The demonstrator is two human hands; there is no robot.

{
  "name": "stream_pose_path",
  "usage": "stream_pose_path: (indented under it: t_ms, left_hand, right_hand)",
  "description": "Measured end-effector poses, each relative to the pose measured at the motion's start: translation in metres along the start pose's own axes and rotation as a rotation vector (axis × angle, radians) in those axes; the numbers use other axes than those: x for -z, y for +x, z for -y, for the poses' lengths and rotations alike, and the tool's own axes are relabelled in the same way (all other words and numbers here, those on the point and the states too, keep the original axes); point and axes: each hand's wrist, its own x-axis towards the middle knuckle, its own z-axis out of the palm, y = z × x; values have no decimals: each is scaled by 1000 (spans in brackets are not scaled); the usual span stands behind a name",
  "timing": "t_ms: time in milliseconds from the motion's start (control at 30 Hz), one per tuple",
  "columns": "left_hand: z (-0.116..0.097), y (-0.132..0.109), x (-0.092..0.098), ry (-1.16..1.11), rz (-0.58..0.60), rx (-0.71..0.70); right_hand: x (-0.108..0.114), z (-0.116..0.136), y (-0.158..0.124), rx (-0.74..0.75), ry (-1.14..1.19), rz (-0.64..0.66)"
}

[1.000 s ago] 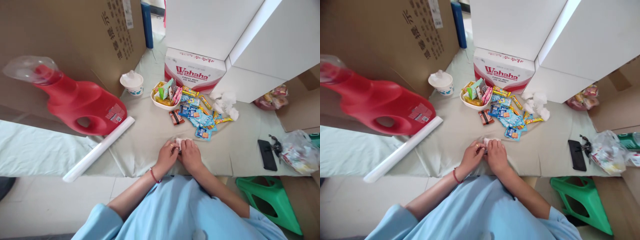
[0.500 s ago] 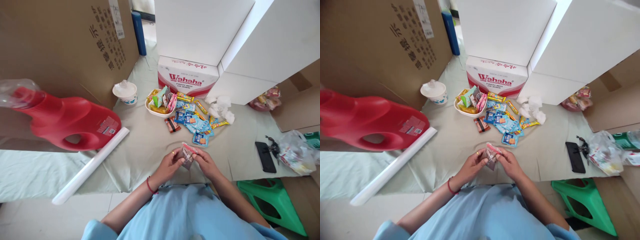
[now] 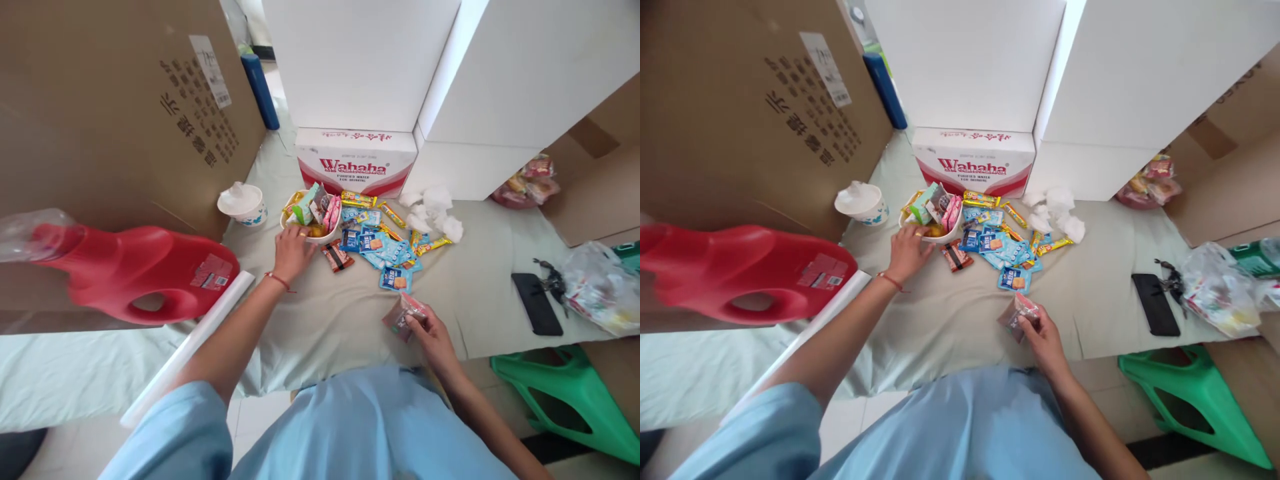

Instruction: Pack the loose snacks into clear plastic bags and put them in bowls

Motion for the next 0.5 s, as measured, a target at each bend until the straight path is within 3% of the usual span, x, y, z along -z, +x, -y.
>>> stream_pose_path:
  t_ms: [100,267,400,500]
  left_hand:
    - [9,10,-13,40,3,-66]
    - [0,-15,-29,-113,-22,-251]
    - [-3,-21,-30,18,-115,-158]
    - [1,-16,-28,128,-86,-74]
  right_hand:
    - [13,-11,-10,-13,18,-60]
    - [21,-26,-21,-2,37,-116]
    - [24,-30,-22,41,20,-85]
    - [27,-32,-22,52,-7,-67]
